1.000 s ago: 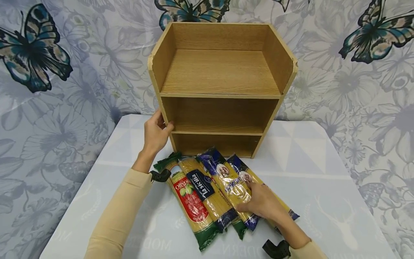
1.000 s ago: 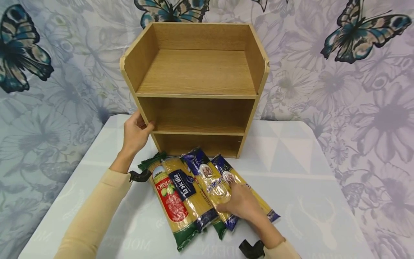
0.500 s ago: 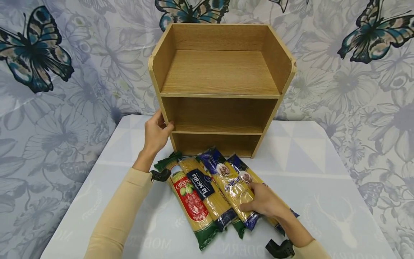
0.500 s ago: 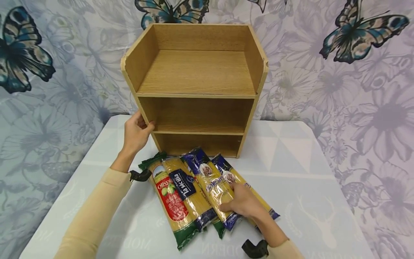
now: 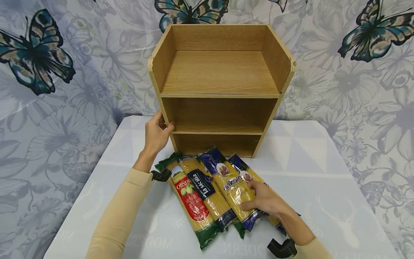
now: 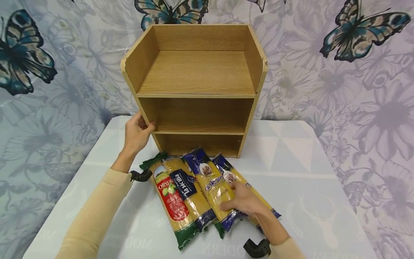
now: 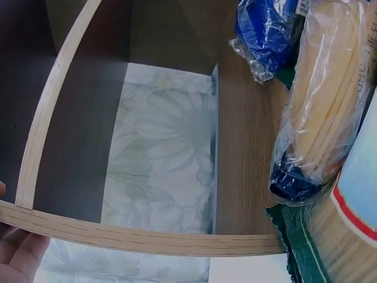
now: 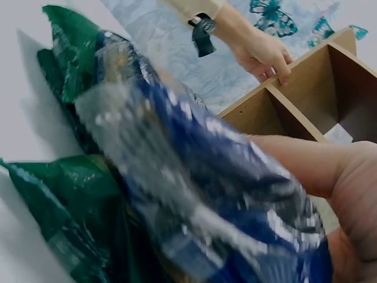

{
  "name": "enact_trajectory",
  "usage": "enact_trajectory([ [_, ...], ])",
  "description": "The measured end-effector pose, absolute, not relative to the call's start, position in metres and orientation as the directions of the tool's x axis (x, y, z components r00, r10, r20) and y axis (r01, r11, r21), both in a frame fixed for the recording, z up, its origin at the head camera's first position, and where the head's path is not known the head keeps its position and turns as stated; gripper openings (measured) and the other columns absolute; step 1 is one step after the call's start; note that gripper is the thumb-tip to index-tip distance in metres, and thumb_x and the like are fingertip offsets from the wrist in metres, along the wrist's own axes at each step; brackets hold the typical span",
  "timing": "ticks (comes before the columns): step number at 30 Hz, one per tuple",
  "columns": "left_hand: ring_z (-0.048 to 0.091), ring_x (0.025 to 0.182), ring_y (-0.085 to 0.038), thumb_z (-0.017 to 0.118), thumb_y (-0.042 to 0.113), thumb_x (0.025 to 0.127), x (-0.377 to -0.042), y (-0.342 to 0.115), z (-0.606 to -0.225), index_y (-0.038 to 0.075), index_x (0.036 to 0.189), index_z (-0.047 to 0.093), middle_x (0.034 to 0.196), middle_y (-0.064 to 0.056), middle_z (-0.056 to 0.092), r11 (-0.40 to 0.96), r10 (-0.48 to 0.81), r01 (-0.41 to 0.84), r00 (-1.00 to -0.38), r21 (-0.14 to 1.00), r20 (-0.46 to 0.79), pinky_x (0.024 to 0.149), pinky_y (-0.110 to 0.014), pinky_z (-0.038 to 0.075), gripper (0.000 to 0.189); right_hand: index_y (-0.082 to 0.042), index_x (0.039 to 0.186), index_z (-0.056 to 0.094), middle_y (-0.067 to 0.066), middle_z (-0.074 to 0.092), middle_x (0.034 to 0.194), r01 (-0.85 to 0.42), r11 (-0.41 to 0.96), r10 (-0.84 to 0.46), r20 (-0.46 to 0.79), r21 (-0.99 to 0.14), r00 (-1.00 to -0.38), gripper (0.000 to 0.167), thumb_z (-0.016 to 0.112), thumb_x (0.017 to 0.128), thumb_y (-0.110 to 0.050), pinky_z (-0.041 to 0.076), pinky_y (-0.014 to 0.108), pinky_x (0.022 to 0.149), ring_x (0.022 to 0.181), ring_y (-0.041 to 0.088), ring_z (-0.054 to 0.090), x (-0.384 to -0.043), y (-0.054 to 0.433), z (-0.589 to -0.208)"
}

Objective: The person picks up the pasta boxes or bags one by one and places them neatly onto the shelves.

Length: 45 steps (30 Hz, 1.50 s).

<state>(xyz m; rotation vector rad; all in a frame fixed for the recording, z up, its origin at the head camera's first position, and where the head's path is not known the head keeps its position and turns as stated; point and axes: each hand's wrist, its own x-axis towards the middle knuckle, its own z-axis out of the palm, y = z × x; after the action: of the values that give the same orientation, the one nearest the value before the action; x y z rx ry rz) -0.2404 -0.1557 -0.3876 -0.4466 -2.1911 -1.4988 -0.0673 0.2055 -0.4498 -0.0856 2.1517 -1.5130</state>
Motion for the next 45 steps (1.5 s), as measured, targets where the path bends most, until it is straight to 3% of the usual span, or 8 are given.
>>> enact_trajectory([
  [3,0.069,0.112,-0.026,0.066,-0.007,0.091,-0.240,-0.155,-0.388,0.010,0.144,0.058,0.125,-0.014,0.069,0.360,0.018,0.498,-0.849,0.789,0.528,0.091,-0.040,0.058,0.056,0.017,0.131,0.043,0.019,0.062,0.103,0.297,0.279,-0.374,-0.388,-0.913,-0.842,0.070,0.084,0.078,-0.002,0.058,0.039,0.077,0.085,0.028,0.063,-0.066,0.207,-0.452],
  [7,0.069,0.111,-0.026,0.066,-0.007,0.092,-0.241,-0.154,-0.388,0.009,0.143,0.058,0.123,-0.015,0.070,0.362,0.023,0.496,-0.851,0.789,0.524,0.090,-0.039,0.058,0.054,0.019,0.135,0.039,0.020,0.068,0.104,0.375,0.148,-0.433,-0.401,-0.915,-0.808,0.071,0.080,0.080,0.001,0.062,0.043,0.079,0.084,0.029,0.070,-0.063,0.207,-0.458],
  [12,0.068,0.114,-0.026,0.066,-0.007,0.092,-0.241,-0.153,-0.390,0.009,0.144,0.058,0.126,-0.015,0.069,0.359,0.027,0.492,-0.855,0.793,0.518,0.093,-0.040,0.057,0.055,0.019,0.147,0.027,0.019,0.067,0.110,0.367,0.096,-0.419,-0.372,-0.925,-0.828,0.089,0.081,0.079,0.000,0.061,0.041,0.081,0.088,0.029,0.070,-0.059,0.209,-0.465],
  [19,0.067,0.115,-0.025,0.066,-0.007,0.091,-0.242,-0.153,-0.390,0.010,0.145,0.057,0.128,-0.014,0.068,0.355,0.028,0.497,-0.852,0.792,0.522,0.092,-0.038,0.057,0.057,0.017,0.152,0.018,0.022,0.069,0.111,0.366,0.011,-0.445,-0.332,-0.931,-0.831,0.095,0.080,0.082,-0.001,0.062,0.045,0.075,0.087,0.034,0.073,-0.053,0.208,-0.469],
  [32,0.068,0.114,-0.029,0.066,-0.009,0.091,-0.241,-0.155,-0.389,0.008,0.144,0.058,0.127,-0.016,0.068,0.352,0.016,0.492,-0.854,0.796,0.521,0.091,-0.040,0.058,0.057,0.020,0.151,0.014,0.023,0.066,0.116,0.306,0.021,-0.407,-0.288,-0.952,-0.867,0.098,0.080,0.082,-0.001,0.061,0.044,0.080,0.092,0.035,0.070,-0.032,0.205,-0.464],
  [39,0.065,0.114,-0.043,0.061,-0.015,0.090,-0.224,-0.147,-0.368,-0.007,0.143,0.053,0.126,-0.030,0.065,0.346,0.022,0.505,-0.847,0.791,0.531,0.091,-0.049,0.056,0.055,0.020,0.151,0.018,0.024,0.062,0.124,0.260,0.080,-0.322,-0.272,-0.962,-0.907,0.102,0.086,0.079,-0.007,0.057,0.032,0.088,0.096,0.031,0.068,-0.021,0.203,-0.456],
  [45,0.066,0.113,-0.040,0.062,-0.014,0.090,-0.214,-0.144,-0.355,-0.007,0.140,0.056,0.124,-0.029,0.066,0.378,0.017,0.491,-0.851,0.785,0.524,0.090,-0.047,0.057,0.051,0.018,0.152,0.020,0.033,0.056,0.132,0.195,0.112,-0.318,-0.221,-0.974,-0.922,0.102,0.087,0.079,-0.009,0.056,0.040,0.095,0.108,0.040,0.064,-0.012,0.204,-0.448],
])
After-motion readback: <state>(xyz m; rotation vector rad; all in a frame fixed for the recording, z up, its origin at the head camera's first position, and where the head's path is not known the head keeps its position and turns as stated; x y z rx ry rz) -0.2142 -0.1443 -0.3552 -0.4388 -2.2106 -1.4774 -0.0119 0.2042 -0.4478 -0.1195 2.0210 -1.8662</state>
